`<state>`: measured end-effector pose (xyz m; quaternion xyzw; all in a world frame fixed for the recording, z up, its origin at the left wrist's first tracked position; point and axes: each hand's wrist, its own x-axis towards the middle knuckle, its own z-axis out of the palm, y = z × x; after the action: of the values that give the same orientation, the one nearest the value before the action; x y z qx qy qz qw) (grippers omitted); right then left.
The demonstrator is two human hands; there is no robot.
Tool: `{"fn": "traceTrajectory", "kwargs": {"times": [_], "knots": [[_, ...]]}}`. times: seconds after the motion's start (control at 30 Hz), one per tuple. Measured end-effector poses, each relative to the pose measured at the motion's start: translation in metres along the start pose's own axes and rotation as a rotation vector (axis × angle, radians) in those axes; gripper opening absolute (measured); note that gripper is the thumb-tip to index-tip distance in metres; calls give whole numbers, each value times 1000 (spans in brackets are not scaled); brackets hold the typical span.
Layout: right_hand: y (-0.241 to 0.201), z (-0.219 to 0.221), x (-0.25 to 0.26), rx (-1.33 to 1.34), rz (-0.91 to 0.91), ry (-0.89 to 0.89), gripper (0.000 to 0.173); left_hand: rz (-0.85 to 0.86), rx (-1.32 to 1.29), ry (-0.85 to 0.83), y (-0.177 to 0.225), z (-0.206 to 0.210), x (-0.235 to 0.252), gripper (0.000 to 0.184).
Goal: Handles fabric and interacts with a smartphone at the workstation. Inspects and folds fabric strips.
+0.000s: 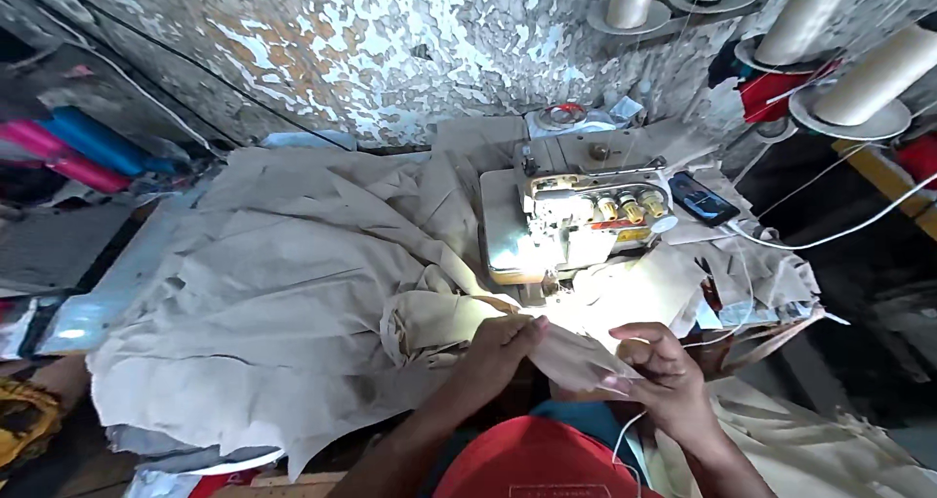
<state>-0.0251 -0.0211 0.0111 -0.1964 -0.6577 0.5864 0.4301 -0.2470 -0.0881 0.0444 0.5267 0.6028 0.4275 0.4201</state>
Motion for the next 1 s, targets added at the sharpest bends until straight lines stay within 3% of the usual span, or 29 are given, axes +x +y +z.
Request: {"fn": "traceTrajectory", "kwargs": {"times": [0.1,0.23,0.43,0.57,0.7,0.87,1.0], "knots": [[0,-8,2,-227,-91,-61,36,-282,-231,-146,24,-20,1,32],[4,-7,8,-725,-365,-9,19,-339,-368,-146,12,-16,6,26],[9,12,8,-753,-462,13,15,-414,-730,-20,6,3,7,23],[15,13,5,-789,-461,-21,21,-318,-605,-24,3,7,6,9],[19,12,3,-756,-417,-41,17,-320,-510,2,3,8,6,7],[20,8,2,-545,-216,-137,21,-273,-304,-108,4,3,2,11],[15,8,8,-322,-42,-129,13,-139,-80,-219,7,-1,-3,19]]}}
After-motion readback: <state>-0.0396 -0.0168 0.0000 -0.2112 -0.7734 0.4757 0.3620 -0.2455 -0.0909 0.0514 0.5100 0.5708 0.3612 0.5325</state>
